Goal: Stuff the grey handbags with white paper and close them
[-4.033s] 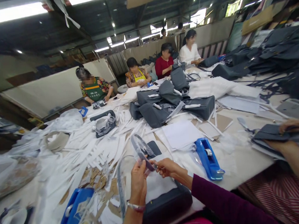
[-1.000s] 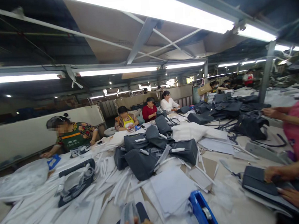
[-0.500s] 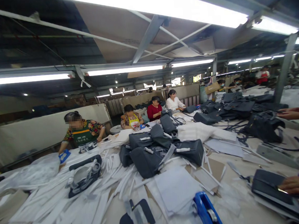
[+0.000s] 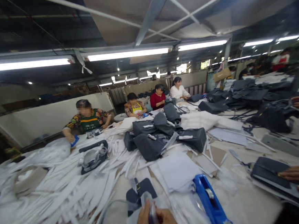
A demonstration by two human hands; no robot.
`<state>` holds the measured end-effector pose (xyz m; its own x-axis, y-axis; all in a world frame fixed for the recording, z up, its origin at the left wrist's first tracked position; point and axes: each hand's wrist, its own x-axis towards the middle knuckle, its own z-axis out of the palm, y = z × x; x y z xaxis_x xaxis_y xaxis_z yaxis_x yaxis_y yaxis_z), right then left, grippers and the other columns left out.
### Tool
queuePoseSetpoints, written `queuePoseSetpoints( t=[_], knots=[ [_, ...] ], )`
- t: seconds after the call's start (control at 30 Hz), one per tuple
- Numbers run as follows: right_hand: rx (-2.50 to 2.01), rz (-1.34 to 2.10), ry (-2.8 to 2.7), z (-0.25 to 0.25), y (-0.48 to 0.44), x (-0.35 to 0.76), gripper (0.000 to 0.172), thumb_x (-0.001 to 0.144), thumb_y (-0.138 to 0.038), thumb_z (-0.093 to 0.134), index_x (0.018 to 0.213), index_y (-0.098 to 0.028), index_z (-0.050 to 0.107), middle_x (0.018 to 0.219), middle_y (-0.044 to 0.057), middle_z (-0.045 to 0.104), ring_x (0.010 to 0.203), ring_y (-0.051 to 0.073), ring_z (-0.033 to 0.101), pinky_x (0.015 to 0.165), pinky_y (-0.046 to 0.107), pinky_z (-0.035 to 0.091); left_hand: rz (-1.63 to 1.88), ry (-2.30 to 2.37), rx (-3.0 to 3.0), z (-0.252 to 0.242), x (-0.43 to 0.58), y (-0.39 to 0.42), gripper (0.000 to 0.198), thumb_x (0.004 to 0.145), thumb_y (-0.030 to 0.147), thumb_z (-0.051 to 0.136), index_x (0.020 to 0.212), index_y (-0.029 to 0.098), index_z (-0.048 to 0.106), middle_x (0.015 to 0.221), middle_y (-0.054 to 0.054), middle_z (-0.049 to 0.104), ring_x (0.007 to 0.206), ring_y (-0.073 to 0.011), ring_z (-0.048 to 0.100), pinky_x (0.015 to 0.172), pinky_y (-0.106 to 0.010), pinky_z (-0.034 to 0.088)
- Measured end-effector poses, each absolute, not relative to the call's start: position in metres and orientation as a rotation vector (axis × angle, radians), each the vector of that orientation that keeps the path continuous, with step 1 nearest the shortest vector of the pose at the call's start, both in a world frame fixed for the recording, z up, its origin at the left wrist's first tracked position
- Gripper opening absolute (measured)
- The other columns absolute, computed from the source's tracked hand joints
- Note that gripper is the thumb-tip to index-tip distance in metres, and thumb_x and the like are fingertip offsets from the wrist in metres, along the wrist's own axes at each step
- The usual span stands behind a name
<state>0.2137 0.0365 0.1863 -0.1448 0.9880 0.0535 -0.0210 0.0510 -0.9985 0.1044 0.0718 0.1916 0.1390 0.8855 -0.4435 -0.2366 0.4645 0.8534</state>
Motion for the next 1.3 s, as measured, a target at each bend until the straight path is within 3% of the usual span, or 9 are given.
queuePoseSetpoints(
  t=[0.1,0.23,0.3,0.4,0.5,0.7,0.9,1.13,1.3],
  knots=[
    [-1.073,1.135,-1.347,0.182,0.033,0.208,0.01,0.056,-0.014,0.061,0.062,-0.017,0.054,0.076,0.0,0.058,0.077,0.016,0.052,0.073,0.028,0.04,0.91,1.084,0.662,0.192,0.103,0.07,0.059,0.057,0.062,0.074,0.083,0.01,0.068,0.075,-0.009,0.068,0.065,-0.0188,0.063,0.062,-0.028,0.05],
    [-1.288,1.541,-1.152,0.175,0.038,0.209,0.015,0.053,-0.01,0.058,0.061,-0.017,0.048,0.059,-0.005,0.046,0.054,0.009,0.038,0.055,0.023,0.033,1.043,1.22,0.822,0.176,0.106,0.067,0.059,0.058,0.061,0.075,0.088,0.011,0.068,0.082,-0.009,0.068,0.078,-0.0205,0.063,0.071,-0.027,0.049],
    [-1.254,1.618,-1.082,0.167,0.039,0.211,0.013,0.056,-0.011,0.055,0.065,-0.017,0.048,0.058,-0.005,0.043,0.053,0.009,0.037,0.053,0.022,0.031,1.034,1.218,0.794,0.169,0.106,0.067,0.059,0.064,0.062,0.07,0.092,0.01,0.067,0.084,-0.009,0.068,0.08,-0.0208,0.063,0.073,-0.028,0.048],
    [-1.141,1.345,-1.274,0.157,0.037,0.216,0.012,0.06,-0.008,0.053,0.064,-0.018,0.048,0.07,-0.002,0.051,0.068,0.013,0.046,0.065,0.025,0.038,0.909,1.12,0.533,0.163,0.103,0.073,0.056,0.074,0.061,0.062,0.091,0.008,0.066,0.075,-0.008,0.066,0.065,-0.0166,0.061,0.063,-0.027,0.048],
    [-1.205,1.179,-1.472,0.152,0.036,0.219,0.015,0.058,-0.007,0.055,0.063,-0.018,0.047,0.078,0.0,0.055,0.078,0.015,0.047,0.073,0.027,0.039,0.847,1.089,0.47,0.16,0.101,0.075,0.051,0.074,0.057,0.064,0.085,0.007,0.066,0.064,-0.006,0.063,0.053,-0.0139,0.057,0.054,-0.025,0.044],
    [-1.36,1.719,-1.077,0.149,0.044,0.214,0.011,0.058,-0.014,0.053,0.065,-0.018,0.045,0.058,-0.005,0.044,0.054,0.009,0.04,0.053,0.022,0.032,0.964,1.24,0.712,0.147,0.107,0.067,0.055,0.07,0.06,0.066,0.09,0.009,0.066,0.074,-0.007,0.067,0.068,-0.0177,0.062,0.061,-0.025,0.045],
    [-1.249,1.24,-1.48,0.132,0.049,0.215,0.017,0.055,-0.005,0.05,0.064,-0.019,0.046,0.081,0.0,0.055,0.081,0.016,0.049,0.076,0.027,0.04,0.8,1.103,0.363,0.128,0.097,0.091,0.043,0.079,0.053,0.062,0.08,0.009,0.063,0.069,-0.007,0.065,0.066,-0.0172,0.062,0.061,-0.026,0.047],
    [-1.528,1.672,-1.184,0.112,0.071,0.203,0.01,0.062,-0.009,0.049,0.064,-0.018,0.046,0.052,-0.006,0.04,0.047,0.01,0.037,0.051,0.024,0.036,1.048,1.25,0.675,0.103,0.102,0.088,0.046,0.07,0.053,0.07,0.089,0.011,0.066,0.088,-0.009,0.069,0.088,-0.0207,0.062,0.078,-0.027,0.046],
    [-1.383,1.349,-1.539,0.1,0.066,0.206,0.022,0.056,-0.003,0.052,0.072,-0.018,0.052,0.082,0.001,0.059,0.079,0.017,0.053,0.076,0.029,0.041,0.877,1.12,0.327,0.092,0.092,0.105,0.044,0.076,0.053,0.065,0.079,0.009,0.063,0.068,-0.009,0.066,0.061,-0.0164,0.062,0.064,-0.029,0.05]
  ],
)
